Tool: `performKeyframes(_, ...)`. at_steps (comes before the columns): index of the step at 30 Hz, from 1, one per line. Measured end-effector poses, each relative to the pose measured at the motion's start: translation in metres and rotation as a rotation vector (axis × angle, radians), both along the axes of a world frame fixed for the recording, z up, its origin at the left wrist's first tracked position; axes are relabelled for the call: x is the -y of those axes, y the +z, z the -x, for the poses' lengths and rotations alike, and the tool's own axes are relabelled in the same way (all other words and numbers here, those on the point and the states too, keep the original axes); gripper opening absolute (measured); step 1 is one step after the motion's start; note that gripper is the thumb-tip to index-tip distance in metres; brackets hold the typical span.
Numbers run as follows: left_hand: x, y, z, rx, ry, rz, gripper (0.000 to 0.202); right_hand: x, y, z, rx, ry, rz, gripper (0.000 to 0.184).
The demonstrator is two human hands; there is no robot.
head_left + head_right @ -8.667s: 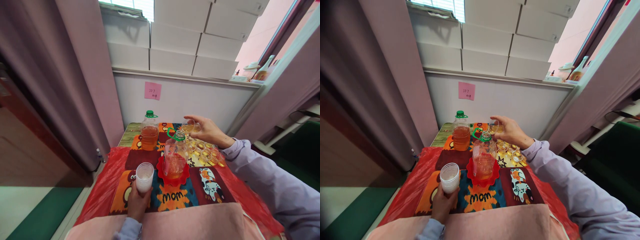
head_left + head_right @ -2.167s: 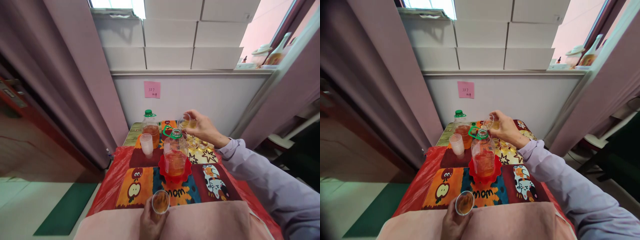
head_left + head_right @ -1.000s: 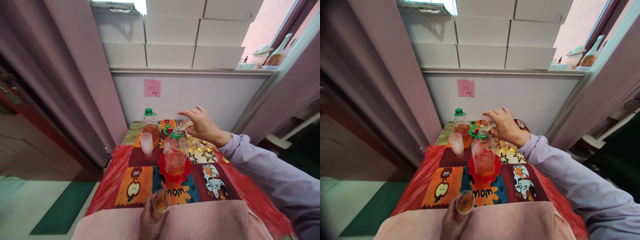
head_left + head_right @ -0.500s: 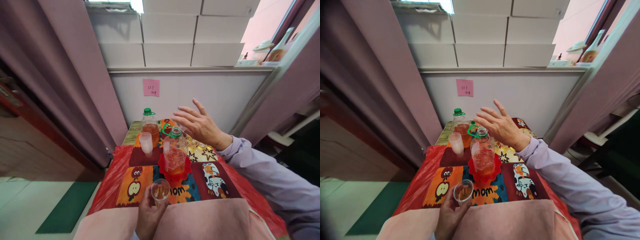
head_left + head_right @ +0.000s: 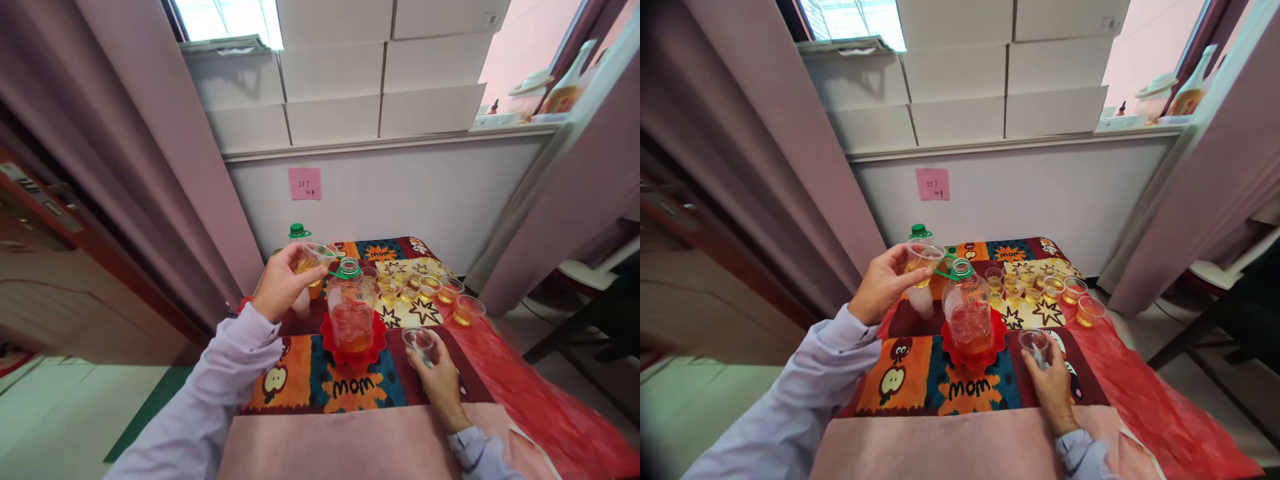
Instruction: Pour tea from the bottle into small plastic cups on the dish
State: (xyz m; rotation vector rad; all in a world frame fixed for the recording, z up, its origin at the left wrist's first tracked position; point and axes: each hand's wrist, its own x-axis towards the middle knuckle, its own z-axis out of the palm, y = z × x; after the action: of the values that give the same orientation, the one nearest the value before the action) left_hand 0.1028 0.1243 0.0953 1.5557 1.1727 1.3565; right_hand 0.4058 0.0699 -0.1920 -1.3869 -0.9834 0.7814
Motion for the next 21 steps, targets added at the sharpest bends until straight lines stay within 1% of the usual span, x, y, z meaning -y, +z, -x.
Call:
performKeyframes(1, -0.009, 0.002, 0.000, -0.016, -0.017, 0.006, 0.065, 0.004, -0.008, -0.001, 0.012, -0.014, 0.000, 0.075)
performKeyframes(3, -0.023, 0.005, 0.002, -0.053, -0.027, 0.026, 0.064, 0.009, -0.018, -0.003, 0.021, -0.036, -0.017, 0.072)
performKeyframes(7, -0.038, 0.008, 0.008, -0.165, -0.011, 0.035, 0.064, 0.011, -0.027, -0.004, -0.052, -0.057, -0.032, 0.071)
performKeyframes(10, -0.041, 0.010, 0.011, -0.232, -0.028, 0.037, 0.065, 0.011, -0.029, -0.005, -0.080, -0.073, -0.010, 0.073)
performKeyframes(13, -0.044, 0.012, 0.012, -0.254, -0.055, 0.053, 0.063, 0.011, -0.029, -0.005, -0.097, -0.075, -0.011, 0.075)
performKeyframes(17, -0.048, 0.015, 0.011, -0.274, -0.081, 0.079, 0.058, 0.011, -0.028, -0.004, -0.124, -0.071, -0.010, 0.072)
performKeyframes(21, -0.051, 0.017, 0.012, -0.310, -0.105, 0.074, 0.060, 0.012, -0.027, -0.003, -0.115, -0.069, -0.028, 0.070)
